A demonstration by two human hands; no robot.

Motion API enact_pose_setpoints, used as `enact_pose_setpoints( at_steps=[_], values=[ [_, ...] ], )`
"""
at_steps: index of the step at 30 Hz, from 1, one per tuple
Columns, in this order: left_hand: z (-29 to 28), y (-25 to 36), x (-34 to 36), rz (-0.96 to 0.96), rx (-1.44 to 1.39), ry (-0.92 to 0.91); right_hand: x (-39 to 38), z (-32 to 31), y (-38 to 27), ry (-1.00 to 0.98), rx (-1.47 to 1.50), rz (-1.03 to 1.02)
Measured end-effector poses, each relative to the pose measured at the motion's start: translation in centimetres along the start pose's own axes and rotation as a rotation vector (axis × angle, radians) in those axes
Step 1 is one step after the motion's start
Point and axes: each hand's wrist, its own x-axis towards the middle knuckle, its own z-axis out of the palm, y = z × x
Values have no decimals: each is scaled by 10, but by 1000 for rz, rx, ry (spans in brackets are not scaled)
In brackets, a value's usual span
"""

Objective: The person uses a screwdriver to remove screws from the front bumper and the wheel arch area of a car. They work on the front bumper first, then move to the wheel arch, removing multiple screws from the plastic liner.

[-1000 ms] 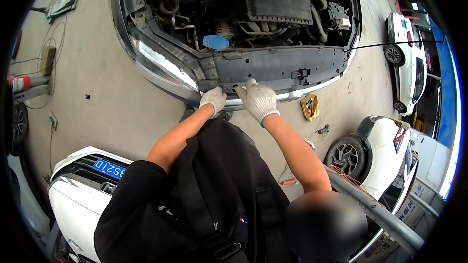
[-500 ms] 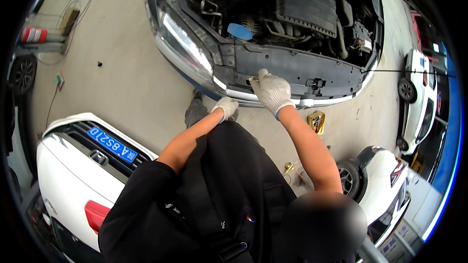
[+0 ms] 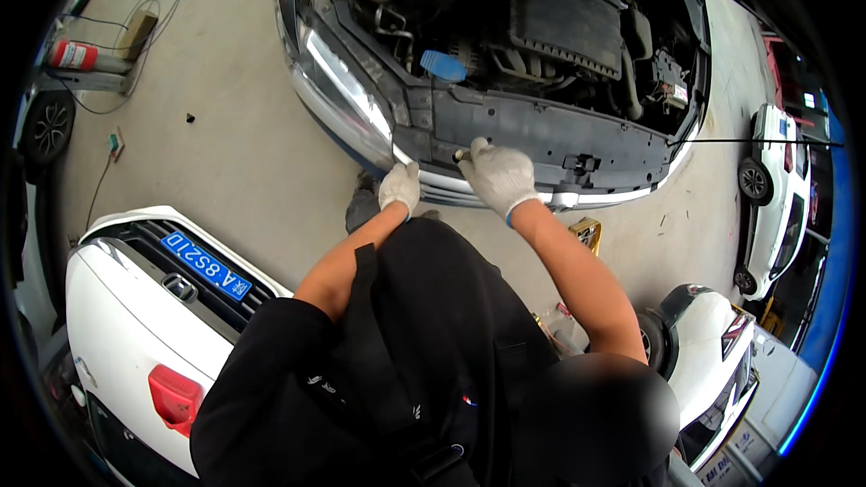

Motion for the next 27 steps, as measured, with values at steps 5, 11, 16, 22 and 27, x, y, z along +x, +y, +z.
enact_pose_setpoints(
  at_steps=[5, 11, 16, 22, 27],
  values=[
    [0, -9, 3, 26, 62, -71, -2, 1, 2, 247, -26, -174],
    [1, -17, 11, 21, 62, -132, 4, 13, -7, 1, 86, 50],
    [-2, -17, 15, 36, 62, -206, 5, -8, -9, -28, -25, -70],
    [-4, -18, 19, 53, 65, -244, 24, -17, -4, -247, -87, -86],
    [-13, -14, 23, 50, 67, -305, 27, -26, -2, -204, 100, 9]
  ],
)
